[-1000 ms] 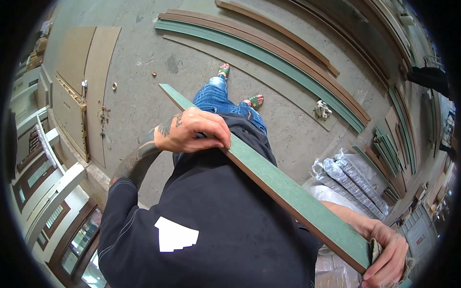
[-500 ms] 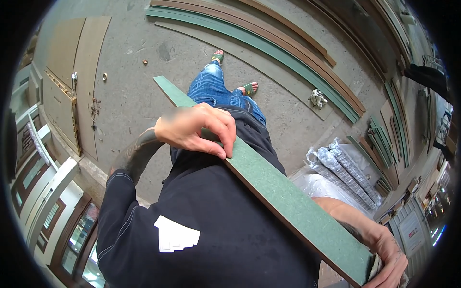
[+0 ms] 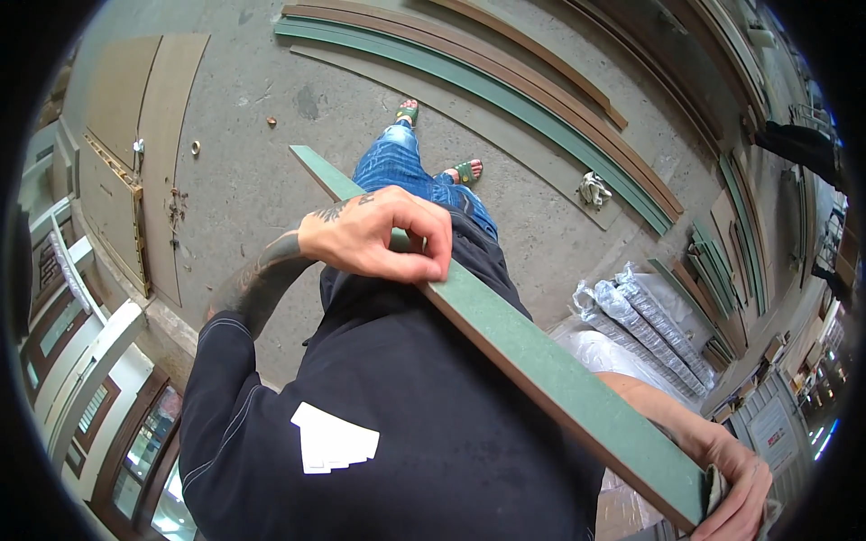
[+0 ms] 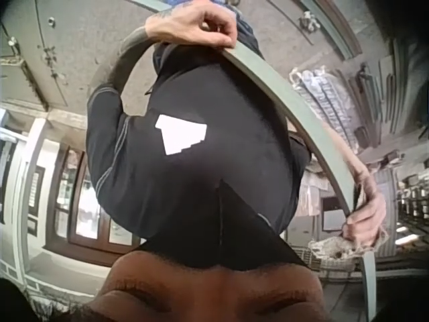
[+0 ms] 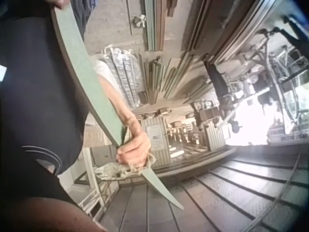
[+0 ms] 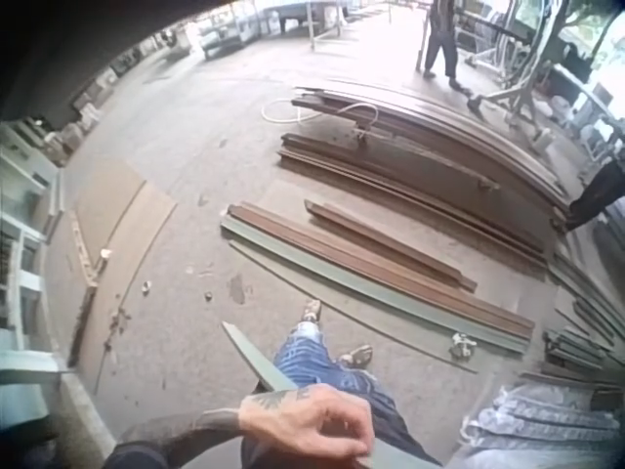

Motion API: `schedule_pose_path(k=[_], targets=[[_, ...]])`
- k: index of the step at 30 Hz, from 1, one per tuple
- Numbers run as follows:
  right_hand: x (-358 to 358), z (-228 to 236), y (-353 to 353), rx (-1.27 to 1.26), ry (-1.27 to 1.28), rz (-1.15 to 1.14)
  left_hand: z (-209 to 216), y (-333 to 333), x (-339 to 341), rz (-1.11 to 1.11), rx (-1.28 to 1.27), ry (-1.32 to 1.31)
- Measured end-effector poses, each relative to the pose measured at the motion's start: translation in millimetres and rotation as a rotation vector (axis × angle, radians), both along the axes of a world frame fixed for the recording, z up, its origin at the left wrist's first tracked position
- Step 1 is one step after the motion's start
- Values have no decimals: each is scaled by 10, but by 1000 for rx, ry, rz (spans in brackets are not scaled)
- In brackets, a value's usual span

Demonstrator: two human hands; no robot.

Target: Wiping down wooden planks with a cloth for cleaning or finishing.

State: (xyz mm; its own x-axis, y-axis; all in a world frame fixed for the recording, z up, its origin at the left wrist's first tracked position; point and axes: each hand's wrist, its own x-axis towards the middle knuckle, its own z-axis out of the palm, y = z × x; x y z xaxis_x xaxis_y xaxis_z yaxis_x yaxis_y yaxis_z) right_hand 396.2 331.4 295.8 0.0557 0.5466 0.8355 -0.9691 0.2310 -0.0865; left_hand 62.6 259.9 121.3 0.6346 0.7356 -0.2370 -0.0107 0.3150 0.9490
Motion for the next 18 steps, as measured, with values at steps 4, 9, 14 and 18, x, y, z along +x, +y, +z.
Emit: schedule_pose_path(k=[4,9,14,18], targets=[[823,140,79,-293,-332,-158,-106,-188,-44,519,369,362],[776,29,148,-624,-459,-576,-309,-516,-184,705,571,798],[835,-76,388,-598,-714,-729,-821,-797,104,1330,-111,411],[739,-92,513,-626,-730,-640,-794,-577,124,1388,-860,-694]])
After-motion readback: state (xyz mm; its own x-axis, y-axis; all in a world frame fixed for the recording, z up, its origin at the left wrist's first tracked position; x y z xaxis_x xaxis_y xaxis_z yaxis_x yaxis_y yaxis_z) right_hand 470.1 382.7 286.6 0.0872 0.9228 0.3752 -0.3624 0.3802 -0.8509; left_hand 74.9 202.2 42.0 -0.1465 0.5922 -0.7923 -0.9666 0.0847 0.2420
